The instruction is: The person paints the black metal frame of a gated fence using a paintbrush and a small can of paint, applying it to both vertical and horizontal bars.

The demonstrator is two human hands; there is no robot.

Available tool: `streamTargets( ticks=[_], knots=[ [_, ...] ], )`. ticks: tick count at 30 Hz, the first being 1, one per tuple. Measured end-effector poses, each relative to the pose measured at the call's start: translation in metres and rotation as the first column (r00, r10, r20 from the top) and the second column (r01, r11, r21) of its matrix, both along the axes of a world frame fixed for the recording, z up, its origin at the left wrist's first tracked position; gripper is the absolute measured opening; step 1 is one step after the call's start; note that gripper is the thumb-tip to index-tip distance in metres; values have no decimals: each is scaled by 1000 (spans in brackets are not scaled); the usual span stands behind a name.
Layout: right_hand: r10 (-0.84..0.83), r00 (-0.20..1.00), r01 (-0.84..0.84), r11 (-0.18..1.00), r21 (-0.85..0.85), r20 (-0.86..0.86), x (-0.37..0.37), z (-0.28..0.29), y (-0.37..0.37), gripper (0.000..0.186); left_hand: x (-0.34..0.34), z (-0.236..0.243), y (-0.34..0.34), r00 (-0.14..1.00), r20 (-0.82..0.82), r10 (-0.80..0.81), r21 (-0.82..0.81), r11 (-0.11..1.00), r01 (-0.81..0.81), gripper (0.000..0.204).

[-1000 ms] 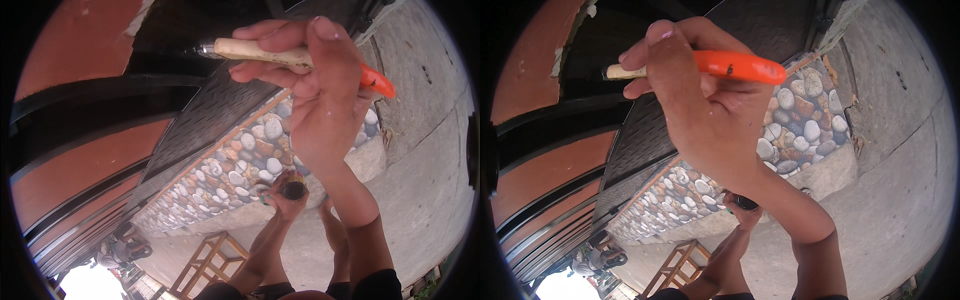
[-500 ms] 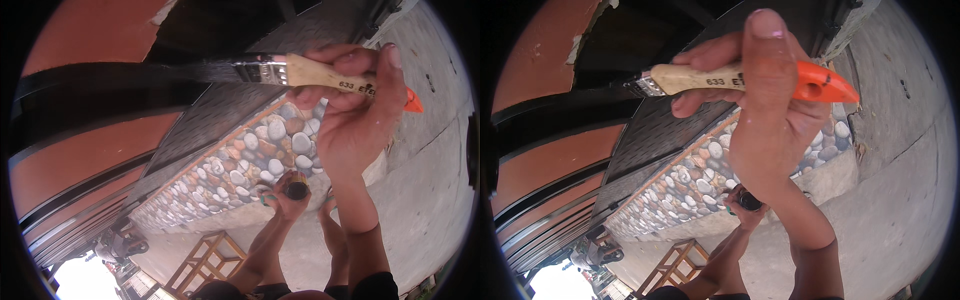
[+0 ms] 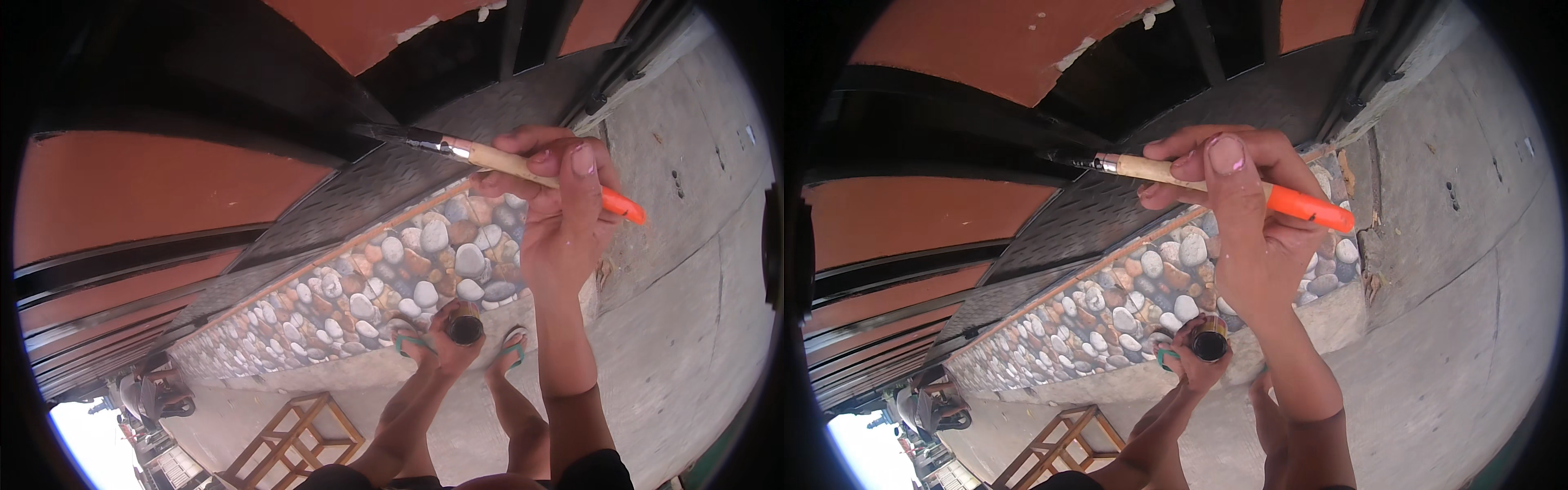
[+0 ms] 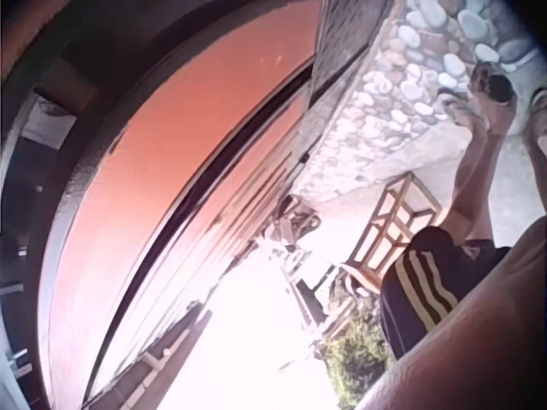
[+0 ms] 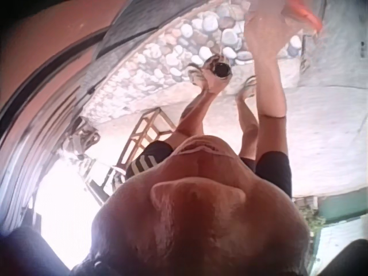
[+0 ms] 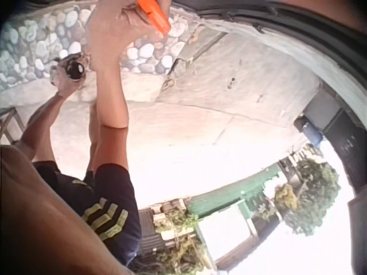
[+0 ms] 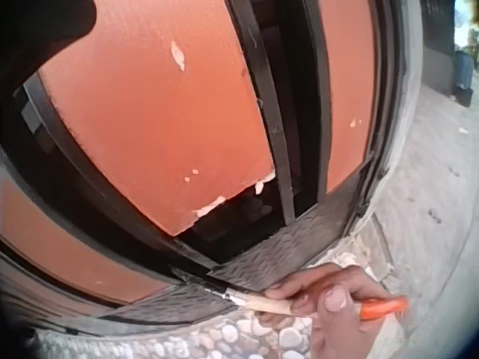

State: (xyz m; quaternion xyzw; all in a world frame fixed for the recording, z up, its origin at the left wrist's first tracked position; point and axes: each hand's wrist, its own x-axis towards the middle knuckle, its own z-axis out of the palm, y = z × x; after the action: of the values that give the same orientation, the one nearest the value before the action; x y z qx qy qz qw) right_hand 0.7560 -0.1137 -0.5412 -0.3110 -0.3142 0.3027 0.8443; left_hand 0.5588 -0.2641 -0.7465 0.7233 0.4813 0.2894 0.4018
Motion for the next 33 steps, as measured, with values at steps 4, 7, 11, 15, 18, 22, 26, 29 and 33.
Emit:
streamTargets(
  ticks=[4, 7, 11, 15, 18, 22, 26, 29, 33],
  knots=[
    [-53, 995, 65, 989, -132, 88, 3, 2, 8, 31, -3, -3, -5, 995, 85, 48, 60, 997, -53, 90],
    [-296, 951, 307, 937, -167, 93, 12, 2, 11, 30, -11, -5, -5, 999, 34, 2, -15, 1000, -1, 97],
    [-102, 994, 98, 992, -83, -47, 9, 0, -5, 30, -8, 0, -7, 987, 142, 71, 60, 995, -81, 89],
    [-137, 988, 124, 979, -160, -69, -8, 4, 16, 31, -13, 0, -8, 957, 254, 137, 89, 982, -164, 76],
    [-254, 960, 239, 963, -124, -120, 4, -3, 14, 31, -17, 4, -7, 957, 258, 135, 70, 985, -158, 76],
    [-94, 984, 84, 994, -69, -155, -2, -7, 4, 30, -27, 12, -3, 1000, 21, -24, 1, 1000, 24, 124],
    [-148, 980, 138, 987, -83, -130, -6, -1, 21, 28, -28, 7, -4, 1000, -12, -1, 36, 999, 1, 123],
    [-235, 959, 223, 970, -95, -156, 6, -10, 13, 28, -27, 14, -1, 999, -36, 3, 58, 998, -1, 124],
    [-179, 974, 165, 981, -103, -141, 4, -21, 2, 26, -24, 15, 0, 1000, -26, 8, 123, 992, -5, 126]
  ],
)
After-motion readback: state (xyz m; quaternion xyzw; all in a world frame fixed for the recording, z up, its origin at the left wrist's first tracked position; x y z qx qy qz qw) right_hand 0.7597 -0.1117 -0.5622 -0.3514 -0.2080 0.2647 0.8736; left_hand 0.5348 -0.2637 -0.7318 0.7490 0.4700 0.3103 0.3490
